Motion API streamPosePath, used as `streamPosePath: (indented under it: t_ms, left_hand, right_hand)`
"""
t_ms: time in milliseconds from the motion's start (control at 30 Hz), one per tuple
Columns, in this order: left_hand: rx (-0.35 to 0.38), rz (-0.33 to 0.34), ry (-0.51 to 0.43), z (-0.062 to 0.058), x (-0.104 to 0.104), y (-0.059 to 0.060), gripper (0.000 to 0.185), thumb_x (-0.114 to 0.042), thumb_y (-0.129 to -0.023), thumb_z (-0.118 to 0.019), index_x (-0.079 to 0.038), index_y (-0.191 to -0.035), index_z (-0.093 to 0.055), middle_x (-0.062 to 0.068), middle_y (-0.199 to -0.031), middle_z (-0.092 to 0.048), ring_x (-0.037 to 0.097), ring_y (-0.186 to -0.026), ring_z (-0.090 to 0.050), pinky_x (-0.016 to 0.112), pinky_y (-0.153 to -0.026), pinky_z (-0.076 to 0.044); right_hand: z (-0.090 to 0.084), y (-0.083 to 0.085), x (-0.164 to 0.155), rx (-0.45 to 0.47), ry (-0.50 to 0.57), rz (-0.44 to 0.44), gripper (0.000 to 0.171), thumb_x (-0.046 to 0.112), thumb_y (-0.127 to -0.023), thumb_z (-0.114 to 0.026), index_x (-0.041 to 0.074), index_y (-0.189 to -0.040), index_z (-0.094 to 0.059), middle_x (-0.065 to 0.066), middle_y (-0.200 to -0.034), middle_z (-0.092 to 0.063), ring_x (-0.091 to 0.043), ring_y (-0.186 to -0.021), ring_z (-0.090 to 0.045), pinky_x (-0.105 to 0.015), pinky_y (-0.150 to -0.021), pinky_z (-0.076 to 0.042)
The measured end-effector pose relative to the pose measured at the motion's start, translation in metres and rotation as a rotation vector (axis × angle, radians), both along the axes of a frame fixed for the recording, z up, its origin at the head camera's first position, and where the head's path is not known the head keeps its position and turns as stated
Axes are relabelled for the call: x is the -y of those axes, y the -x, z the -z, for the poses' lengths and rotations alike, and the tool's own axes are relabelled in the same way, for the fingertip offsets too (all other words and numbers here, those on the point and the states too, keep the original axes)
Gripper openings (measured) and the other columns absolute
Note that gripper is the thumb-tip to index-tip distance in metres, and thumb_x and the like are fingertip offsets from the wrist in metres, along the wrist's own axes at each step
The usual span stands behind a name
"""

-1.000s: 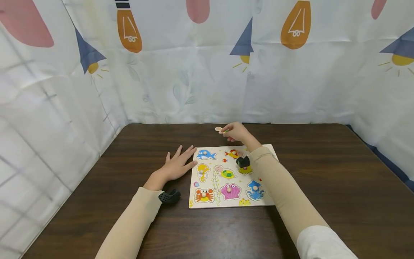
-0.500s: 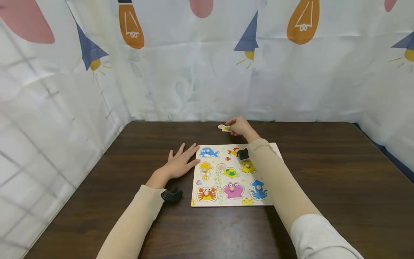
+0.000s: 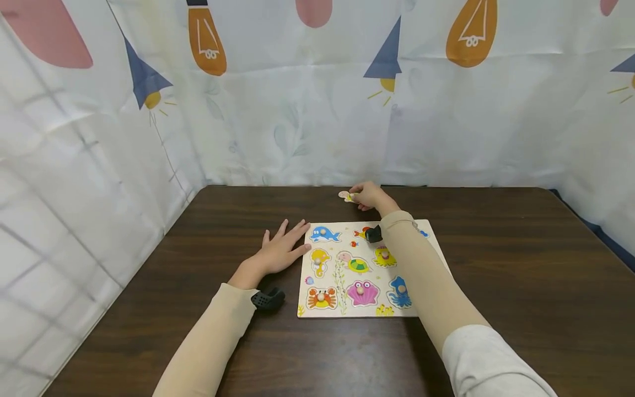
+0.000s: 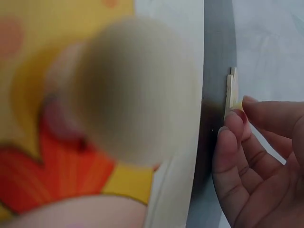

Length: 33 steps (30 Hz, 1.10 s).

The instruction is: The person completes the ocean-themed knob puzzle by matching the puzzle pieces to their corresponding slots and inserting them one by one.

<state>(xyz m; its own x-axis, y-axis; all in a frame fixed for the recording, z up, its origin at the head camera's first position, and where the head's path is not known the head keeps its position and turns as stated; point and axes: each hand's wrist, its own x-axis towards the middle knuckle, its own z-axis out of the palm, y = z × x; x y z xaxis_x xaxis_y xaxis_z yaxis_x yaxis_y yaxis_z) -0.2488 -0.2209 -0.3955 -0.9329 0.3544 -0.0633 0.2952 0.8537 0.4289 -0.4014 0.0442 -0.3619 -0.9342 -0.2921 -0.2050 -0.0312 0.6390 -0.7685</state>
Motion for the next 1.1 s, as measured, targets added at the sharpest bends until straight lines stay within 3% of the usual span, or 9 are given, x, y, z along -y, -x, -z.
streamPosePath:
  t_ms: [200, 533, 1100]
  left_hand:
    - [0.002, 0.009, -0.004, 0.0006, 0.0000, 0.0007, 0.067, -0.048, -0.109, -0.045, -0.022, -0.166, -0.022, 0.003, -0.171, -0.014, 0.036, -0.156, 0.003, 0.073, -0.113, 0.009]
    - [-0.007, -0.006, 0.002, 0.0030, 0.0019, 0.0010, 0.068, -0.050, -0.108, -0.046, -0.024, -0.166, -0.023, 0.001, -0.171, -0.015, 0.035, -0.157, 0.003, 0.073, -0.114, 0.008]
    - [-0.005, -0.006, 0.000, 0.0036, 0.0010, 0.0015, 0.068, -0.050, -0.108, -0.046, -0.024, -0.166, -0.023, 0.000, -0.171, -0.015, 0.035, -0.157, 0.003, 0.073, -0.114, 0.008]
  right_hand:
    - [0.0004, 0.0000, -0.0018, 0.017, -0.007, 0.029, 0.036, 0.008, -0.106, -0.056, 0.000, -0.140, -0.061, -0.017, -0.107, -0.064, -0.012, -0.067, -0.057, -0.023, -0.063, -0.053]
    - [0.0002, -0.0018, -0.0031, 0.047, 0.046, 0.055, 0.024, 0.006, -0.100, -0.065, -0.004, -0.121, -0.070, -0.010, -0.091, -0.064, -0.011, -0.064, -0.058, -0.022, -0.061, -0.053]
    - [-0.0016, -0.0059, 0.0003, -0.066, -0.120, 0.018, 0.015, 0.009, -0.100, -0.067, -0.001, -0.108, -0.072, -0.008, -0.084, -0.065, -0.012, -0.064, -0.055, -0.026, -0.065, -0.052]
